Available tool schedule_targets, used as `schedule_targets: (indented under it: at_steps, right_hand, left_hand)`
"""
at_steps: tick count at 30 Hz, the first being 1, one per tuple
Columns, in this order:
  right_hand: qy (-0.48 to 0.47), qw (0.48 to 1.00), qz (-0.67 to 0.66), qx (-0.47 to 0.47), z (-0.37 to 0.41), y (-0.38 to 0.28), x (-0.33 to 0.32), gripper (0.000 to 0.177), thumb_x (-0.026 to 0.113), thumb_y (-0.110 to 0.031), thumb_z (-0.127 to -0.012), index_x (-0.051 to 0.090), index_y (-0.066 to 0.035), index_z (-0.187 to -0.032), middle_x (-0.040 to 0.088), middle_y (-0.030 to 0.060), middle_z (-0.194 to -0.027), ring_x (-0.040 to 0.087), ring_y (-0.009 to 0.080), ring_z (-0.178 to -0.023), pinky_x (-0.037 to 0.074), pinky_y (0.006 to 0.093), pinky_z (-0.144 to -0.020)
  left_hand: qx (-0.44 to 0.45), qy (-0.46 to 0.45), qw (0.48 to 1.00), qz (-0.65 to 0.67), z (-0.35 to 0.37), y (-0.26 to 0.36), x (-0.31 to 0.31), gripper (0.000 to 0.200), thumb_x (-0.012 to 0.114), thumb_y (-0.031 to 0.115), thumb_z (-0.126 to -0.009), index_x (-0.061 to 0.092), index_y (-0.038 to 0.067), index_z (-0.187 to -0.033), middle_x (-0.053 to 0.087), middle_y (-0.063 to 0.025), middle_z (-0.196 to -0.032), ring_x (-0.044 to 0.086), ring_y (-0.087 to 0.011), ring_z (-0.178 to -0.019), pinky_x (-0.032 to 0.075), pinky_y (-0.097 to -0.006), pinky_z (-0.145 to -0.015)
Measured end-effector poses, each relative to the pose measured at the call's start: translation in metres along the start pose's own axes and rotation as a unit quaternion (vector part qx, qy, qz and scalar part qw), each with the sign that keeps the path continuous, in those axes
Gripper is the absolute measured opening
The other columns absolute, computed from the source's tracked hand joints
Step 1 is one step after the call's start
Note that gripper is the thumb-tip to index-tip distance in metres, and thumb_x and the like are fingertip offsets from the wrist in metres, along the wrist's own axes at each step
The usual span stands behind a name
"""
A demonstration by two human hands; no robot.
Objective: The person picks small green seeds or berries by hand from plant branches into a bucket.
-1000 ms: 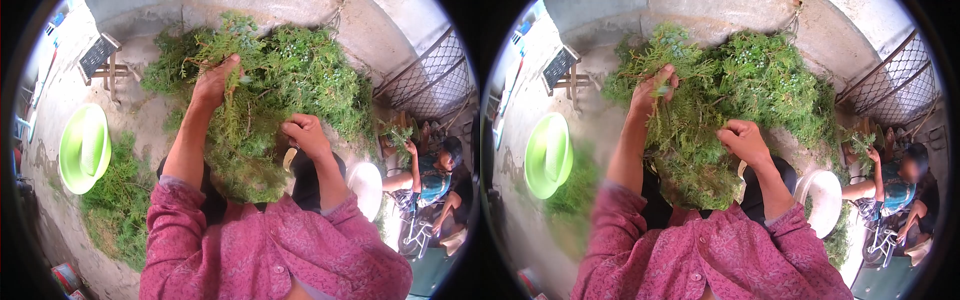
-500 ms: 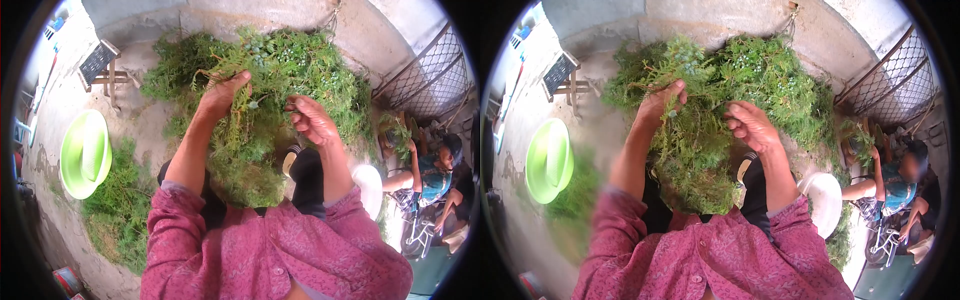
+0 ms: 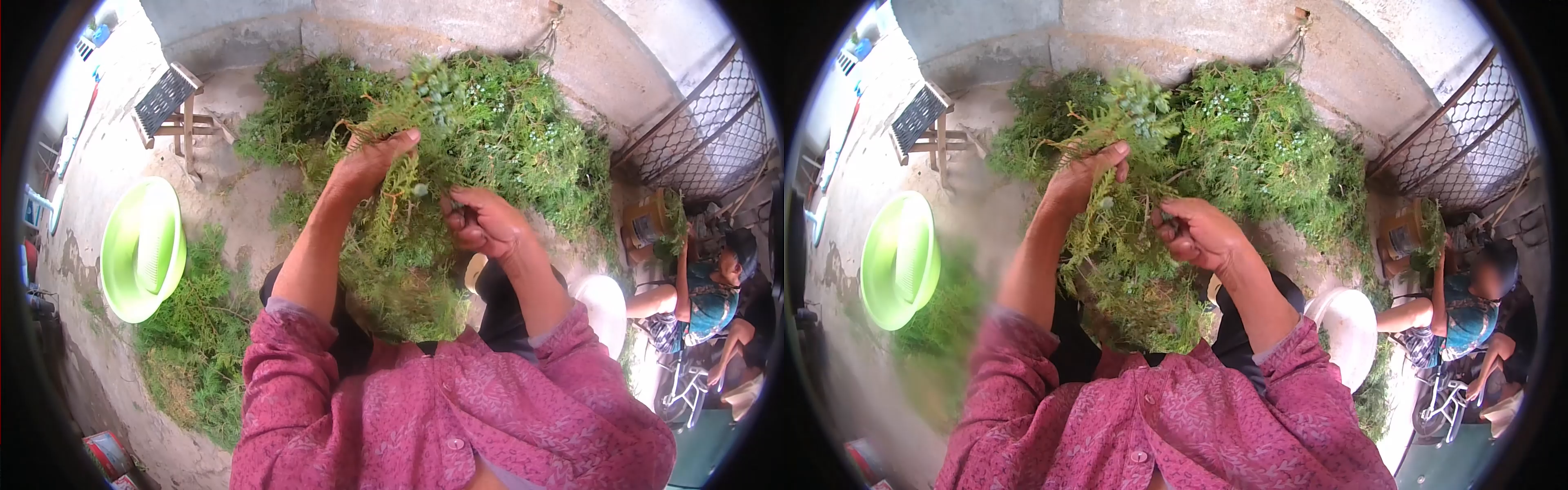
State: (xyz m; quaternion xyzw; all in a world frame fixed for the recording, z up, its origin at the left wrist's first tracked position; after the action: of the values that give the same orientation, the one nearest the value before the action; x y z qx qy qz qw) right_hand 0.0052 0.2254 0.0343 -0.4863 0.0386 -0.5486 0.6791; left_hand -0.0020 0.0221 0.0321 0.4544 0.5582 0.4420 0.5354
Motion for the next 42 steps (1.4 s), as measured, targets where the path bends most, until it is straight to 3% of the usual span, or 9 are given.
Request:
schedule_targets:
  at_steps: [4,5,8,13,32,36,37,39,42]
  right_hand:
    - [-0.084,0.989,-0.114,0.053,0.018,0.012,-0.007,0.028,0.044,-0.026,-0.088,0.050,-0.001,-0.078,0.045,0.0041,-0.058,0.033,0.0057,-0.036,0.024,0.0180,-0.030]
    - [-0.084,0.989,-0.114,0.053,0.027,0.015,-0.008,0.028,0.044,-0.026,-0.088,0.050,-0.001,-0.078,0.045,0.0041,-0.058,0.033,0.0057,-0.036,0.024,0.0180,-0.030]
    - [-0.103,0.994,-0.049,0.004,0.055,0.017,0.000,0.024,0.044,-0.023,-0.087,0.051,0.000,-0.082,0.048,0.0065,-0.062,0.035,0.0063,-0.037,0.025,0.0174,-0.031]
    - [-0.056,0.991,-0.088,-0.080,0.059,0.013,0.011,0.023,0.050,-0.017,-0.084,0.050,-0.001,-0.100,0.054,0.0127,-0.081,0.044,0.0084,-0.047,0.032,0.0153,-0.035]
    - [0.167,0.960,0.186,-0.124,0.056,0.016,0.019,0.016,0.054,-0.018,-0.086,0.054,-0.004,-0.078,0.047,0.0015,-0.060,0.035,0.0014,-0.040,0.026,0.0147,-0.033]
    - [0.393,0.841,0.178,-0.327,0.106,0.014,-0.059,0.013,0.056,-0.019,-0.084,0.059,-0.006,-0.088,0.047,-0.0036,-0.063,0.038,0.0028,-0.046,0.028,0.0175,-0.037]
    - [0.458,0.791,0.197,-0.356,0.127,0.012,-0.090,0.016,0.056,-0.017,-0.083,0.059,-0.006,-0.094,0.047,-0.0031,-0.064,0.037,0.0029,-0.047,0.028,0.0172,-0.037]
    - [0.620,0.638,0.323,-0.323,0.173,0.007,-0.117,0.018,0.055,-0.014,-0.083,0.058,-0.005,-0.098,0.053,0.0021,-0.068,0.046,0.0092,-0.055,0.038,0.0215,-0.046]
    - [0.712,0.438,0.511,-0.201,0.248,0.043,-0.260,0.030,0.055,-0.012,-0.079,0.054,-0.003,-0.107,0.059,0.0159,-0.088,0.057,0.0283,-0.078,0.046,0.0361,-0.069]
  left_hand:
    - [0.051,-0.027,0.996,0.069,0.000,-0.001,0.014,0.043,0.051,0.042,-0.083,0.050,0.007,-0.059,0.047,0.0005,-0.063,0.043,-0.0118,-0.064,0.035,-0.0279,-0.061]
    - [0.013,-0.030,0.995,0.098,0.001,-0.001,0.011,0.027,0.062,0.025,-0.080,0.059,0.004,-0.095,0.059,-0.0009,-0.086,0.051,-0.0116,-0.077,0.043,-0.0285,-0.072]
    - [0.066,0.016,0.994,0.091,-0.007,-0.010,0.005,0.037,0.055,0.038,-0.083,0.052,0.007,-0.063,0.049,0.0005,-0.066,0.043,-0.0102,-0.067,0.036,-0.0255,-0.062]
    - [0.001,0.017,0.985,0.172,-0.006,-0.012,0.011,0.025,0.062,0.018,-0.080,0.059,0.004,-0.100,0.059,0.0003,-0.085,0.049,-0.0094,-0.075,0.042,-0.0260,-0.068]
    - [-0.002,0.079,0.992,0.098,-0.005,-0.018,0.013,0.035,0.063,0.016,-0.079,0.053,0.000,-0.109,0.060,-0.0014,-0.079,0.051,-0.0076,-0.072,0.042,-0.0237,-0.068]
    - [0.005,0.035,0.990,0.138,-0.002,-0.008,0.005,0.040,0.063,0.029,-0.080,0.055,0.005,-0.111,0.062,-0.0058,-0.091,0.054,-0.0131,-0.084,0.041,-0.0275,-0.077]
    - [-0.043,0.037,0.998,0.026,0.000,-0.006,0.003,0.033,0.058,0.039,-0.080,0.056,0.008,-0.093,0.058,-0.0032,-0.080,0.051,-0.0123,-0.073,0.040,-0.0268,-0.072]
    - [-0.104,0.008,0.983,-0.150,0.004,-0.002,-0.002,0.048,0.044,0.059,-0.079,0.057,0.013,-0.072,0.054,-0.0007,-0.068,0.046,-0.0115,-0.058,0.037,-0.0268,-0.057]
    - [-0.116,-0.009,0.990,-0.074,0.003,-0.005,0.002,0.043,0.049,0.054,-0.079,0.057,0.012,-0.071,0.053,-0.0003,-0.066,0.043,-0.0101,-0.055,0.035,-0.0274,-0.050]
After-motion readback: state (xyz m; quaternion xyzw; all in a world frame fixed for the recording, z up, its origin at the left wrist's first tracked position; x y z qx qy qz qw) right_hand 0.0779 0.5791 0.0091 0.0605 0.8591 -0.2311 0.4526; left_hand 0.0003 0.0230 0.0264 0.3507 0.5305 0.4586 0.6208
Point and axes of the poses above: each hand's wrist, its own z-axis away from the middle knuckle, its own x-axis out of the palm, y = z × x, the point moved 1 cm from there along -z, towards the middle knuckle
